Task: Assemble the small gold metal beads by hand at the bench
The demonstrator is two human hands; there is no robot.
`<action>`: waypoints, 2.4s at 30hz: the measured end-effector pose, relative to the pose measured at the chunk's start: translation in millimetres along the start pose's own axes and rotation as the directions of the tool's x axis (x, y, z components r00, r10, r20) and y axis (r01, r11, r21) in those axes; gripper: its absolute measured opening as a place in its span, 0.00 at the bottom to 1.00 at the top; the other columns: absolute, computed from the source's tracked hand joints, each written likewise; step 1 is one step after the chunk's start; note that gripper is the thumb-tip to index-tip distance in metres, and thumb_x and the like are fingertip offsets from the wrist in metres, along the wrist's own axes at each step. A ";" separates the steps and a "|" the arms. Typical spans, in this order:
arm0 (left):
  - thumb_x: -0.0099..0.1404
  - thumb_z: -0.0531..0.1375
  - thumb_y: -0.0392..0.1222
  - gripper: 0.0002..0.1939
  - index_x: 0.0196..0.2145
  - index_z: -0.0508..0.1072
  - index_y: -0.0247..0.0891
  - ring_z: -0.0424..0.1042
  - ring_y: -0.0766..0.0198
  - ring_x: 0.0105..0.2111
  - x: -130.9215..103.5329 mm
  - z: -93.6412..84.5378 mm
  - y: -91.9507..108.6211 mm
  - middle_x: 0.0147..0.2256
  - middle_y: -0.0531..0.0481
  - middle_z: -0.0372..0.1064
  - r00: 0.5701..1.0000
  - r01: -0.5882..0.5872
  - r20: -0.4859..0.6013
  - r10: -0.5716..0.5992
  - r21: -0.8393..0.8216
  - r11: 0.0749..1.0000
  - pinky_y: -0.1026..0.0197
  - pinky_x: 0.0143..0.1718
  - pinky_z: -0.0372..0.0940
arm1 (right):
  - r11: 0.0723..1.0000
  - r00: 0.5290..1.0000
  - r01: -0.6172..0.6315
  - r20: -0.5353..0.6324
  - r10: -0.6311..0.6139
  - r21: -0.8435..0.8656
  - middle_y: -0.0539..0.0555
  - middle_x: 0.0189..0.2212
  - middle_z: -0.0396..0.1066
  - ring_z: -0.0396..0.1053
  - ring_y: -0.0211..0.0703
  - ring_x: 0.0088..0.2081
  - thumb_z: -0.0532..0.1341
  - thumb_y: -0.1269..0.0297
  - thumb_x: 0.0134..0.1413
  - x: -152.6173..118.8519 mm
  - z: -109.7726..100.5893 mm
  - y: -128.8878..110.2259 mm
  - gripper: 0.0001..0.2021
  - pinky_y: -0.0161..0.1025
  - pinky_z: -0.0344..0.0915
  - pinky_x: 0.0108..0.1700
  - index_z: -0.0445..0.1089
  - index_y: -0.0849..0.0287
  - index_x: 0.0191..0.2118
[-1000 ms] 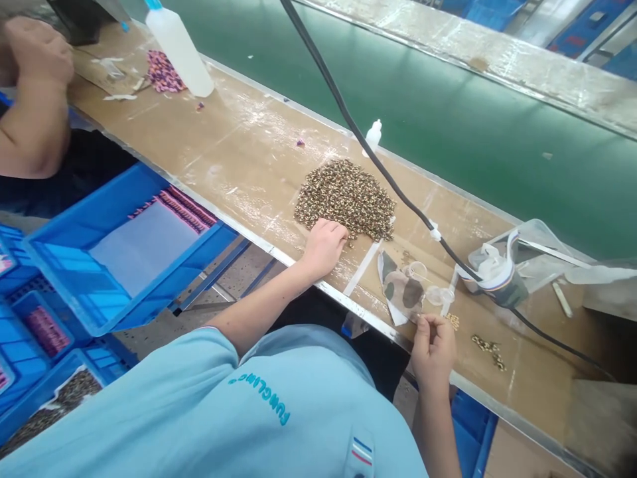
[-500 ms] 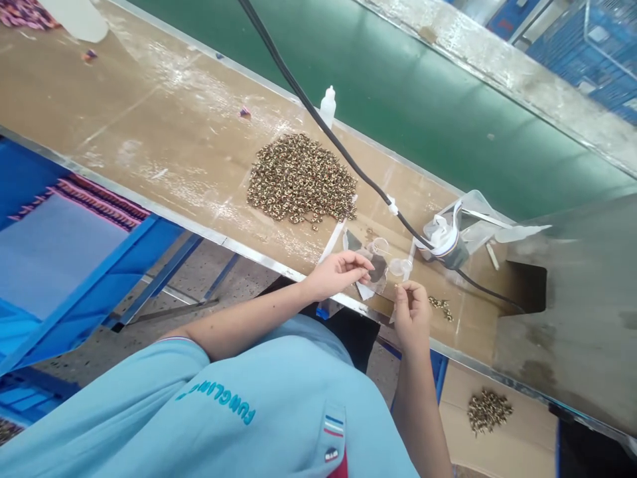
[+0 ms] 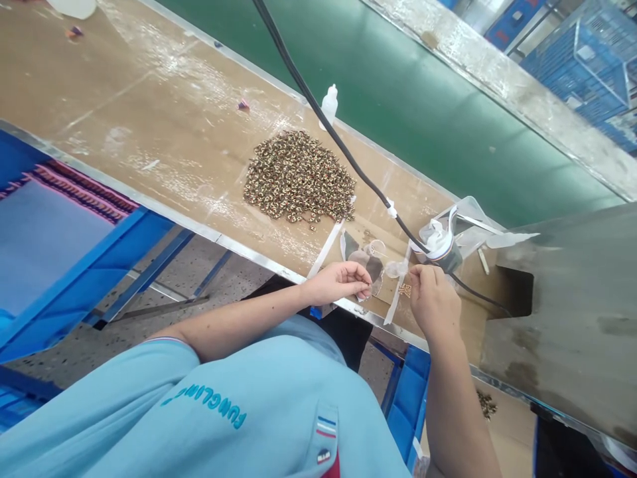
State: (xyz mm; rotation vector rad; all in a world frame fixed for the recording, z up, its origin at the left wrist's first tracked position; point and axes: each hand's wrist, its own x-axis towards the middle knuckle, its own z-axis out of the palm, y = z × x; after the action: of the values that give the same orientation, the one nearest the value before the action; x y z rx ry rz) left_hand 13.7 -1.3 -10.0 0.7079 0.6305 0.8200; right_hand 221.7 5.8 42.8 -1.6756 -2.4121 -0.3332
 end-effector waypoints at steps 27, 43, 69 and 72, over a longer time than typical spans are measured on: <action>0.53 0.66 0.45 0.15 0.31 0.69 0.32 0.72 0.68 0.27 -1.0 0.0 3.8 0.26 0.50 0.72 1.000 0.009 0.009 -0.009 -0.032 0.999 0.62 0.34 0.68 | 0.881 0.912 0.408 0.139 -0.385 -0.240 0.53 0.24 0.63 0.57 0.42 0.27 0.50 0.75 0.58 20.7 -13.1 2.9 0.09 0.36 0.48 0.33 0.64 0.61 0.29; 0.49 0.68 0.49 0.20 0.34 0.73 0.30 0.72 0.69 0.27 -0.1 -1.8 4.4 0.25 0.50 0.72 0.999 0.054 0.004 -0.054 -0.064 0.996 0.62 0.35 0.68 | 0.892 0.912 0.411 0.101 -0.398 -0.188 0.54 0.25 0.64 0.58 0.42 0.28 0.50 0.73 0.60 18.3 -9.8 6.9 0.09 0.36 0.50 0.33 0.65 0.62 0.31; 0.48 0.70 0.44 0.20 0.33 0.66 0.33 0.74 0.67 0.24 -1.5 -6.5 8.5 0.24 0.52 0.72 0.994 0.105 0.037 -0.100 -0.219 0.970 0.63 0.30 0.69 | 0.862 0.994 0.082 -0.098 -0.037 0.500 0.49 0.29 0.68 0.64 0.39 0.34 0.52 0.69 0.61 -10.9 7.7 -58.7 0.05 0.36 0.57 0.37 0.61 0.55 0.33; 0.47 0.70 0.43 0.21 0.33 0.66 0.33 0.74 0.67 0.23 -1.2 -6.6 8.9 0.24 0.52 0.72 0.993 0.118 0.042 -0.111 -0.217 0.969 0.63 0.30 0.68 | 0.870 0.994 0.087 -0.094 -0.047 0.486 0.49 0.29 0.68 0.64 0.39 0.34 0.52 0.69 0.61 -10.4 8.3 -59.4 0.05 0.37 0.56 0.37 0.61 0.55 0.33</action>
State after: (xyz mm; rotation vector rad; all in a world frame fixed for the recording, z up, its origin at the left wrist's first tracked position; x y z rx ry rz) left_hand 4.4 4.1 -6.9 0.4768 0.5394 0.7572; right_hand 169.4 -21.2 27.3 -1.3243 -2.2458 0.1931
